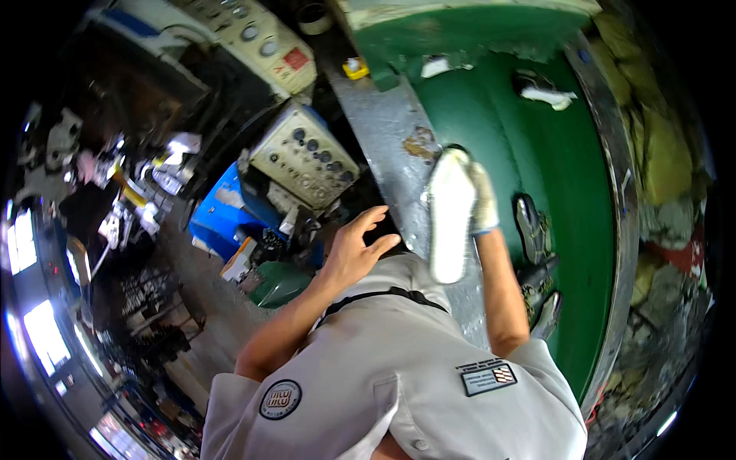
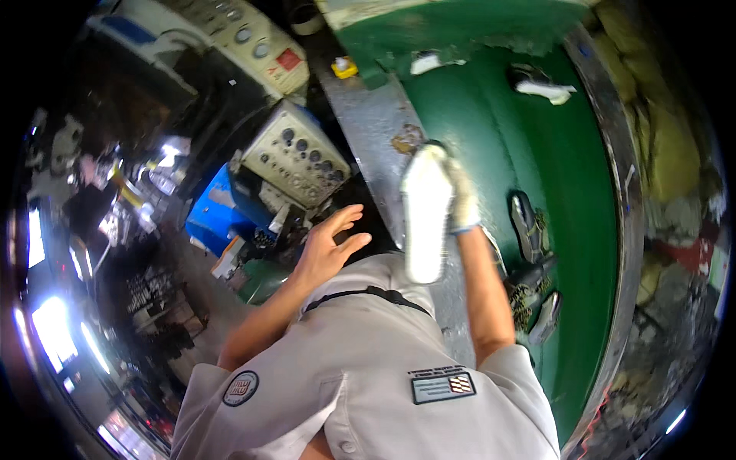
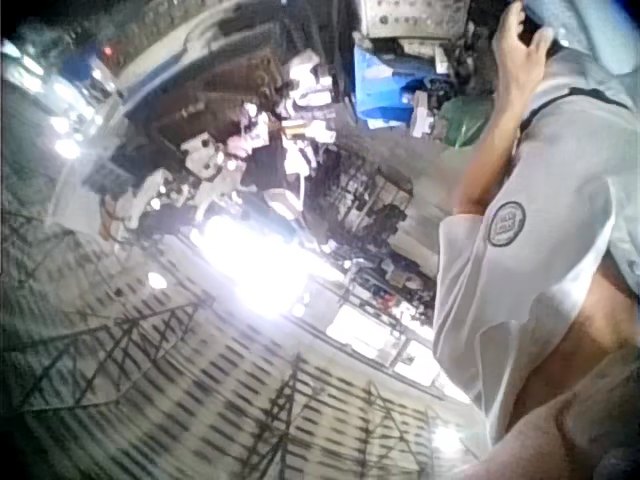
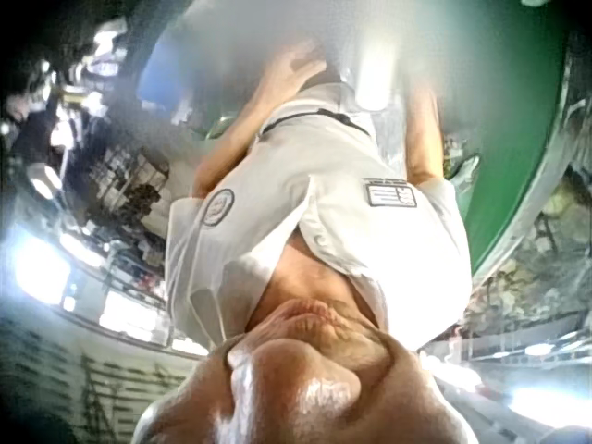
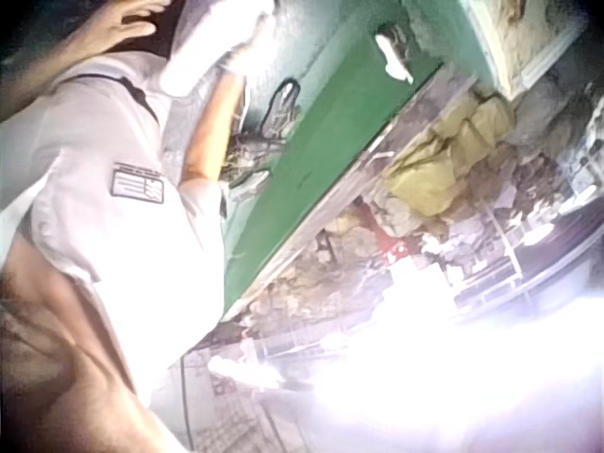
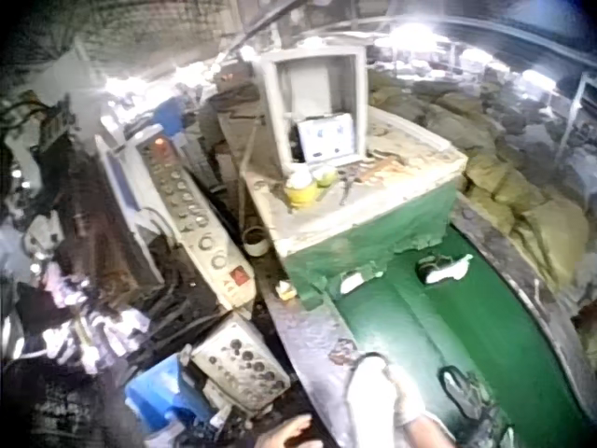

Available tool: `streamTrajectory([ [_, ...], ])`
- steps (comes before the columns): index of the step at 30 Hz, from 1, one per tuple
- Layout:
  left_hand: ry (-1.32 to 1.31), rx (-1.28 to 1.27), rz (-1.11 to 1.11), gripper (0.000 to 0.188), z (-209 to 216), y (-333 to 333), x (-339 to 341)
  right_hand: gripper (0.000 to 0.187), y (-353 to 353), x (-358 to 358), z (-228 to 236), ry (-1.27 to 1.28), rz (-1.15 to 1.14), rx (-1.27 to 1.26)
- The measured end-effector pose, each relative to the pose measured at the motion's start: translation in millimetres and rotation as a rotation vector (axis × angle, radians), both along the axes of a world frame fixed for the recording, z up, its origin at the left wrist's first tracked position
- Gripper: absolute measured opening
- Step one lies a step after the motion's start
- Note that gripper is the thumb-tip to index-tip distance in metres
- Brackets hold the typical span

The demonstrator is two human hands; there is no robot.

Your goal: The person operates a shoe-lasting machine by positioning shoe uppers mounted on lasts onto the machine's mold, pressing buttons to initiate the stretching and shaping process, and then placing the partially finished shoes onto a conveyor belt.

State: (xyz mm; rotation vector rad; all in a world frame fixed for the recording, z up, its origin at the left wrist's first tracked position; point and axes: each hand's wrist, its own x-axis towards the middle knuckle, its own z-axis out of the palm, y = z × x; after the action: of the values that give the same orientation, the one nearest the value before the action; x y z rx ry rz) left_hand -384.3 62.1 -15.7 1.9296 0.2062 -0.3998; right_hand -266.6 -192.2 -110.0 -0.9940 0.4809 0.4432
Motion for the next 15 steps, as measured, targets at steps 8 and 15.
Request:
streamTrajectory([
  [8,-0.48,0.332,1.093,0.017,53.7,196.2,-94.8,0.073,-133.4,12.3,-52.2,-0.007,0.969,-1.721],
  [15,-0.111,-0.081,1.428,0.048,-168.5,331.3,-232.0,0.05,-18.1,-30.9,-98.6,-0.05,0.667,-0.982],
])
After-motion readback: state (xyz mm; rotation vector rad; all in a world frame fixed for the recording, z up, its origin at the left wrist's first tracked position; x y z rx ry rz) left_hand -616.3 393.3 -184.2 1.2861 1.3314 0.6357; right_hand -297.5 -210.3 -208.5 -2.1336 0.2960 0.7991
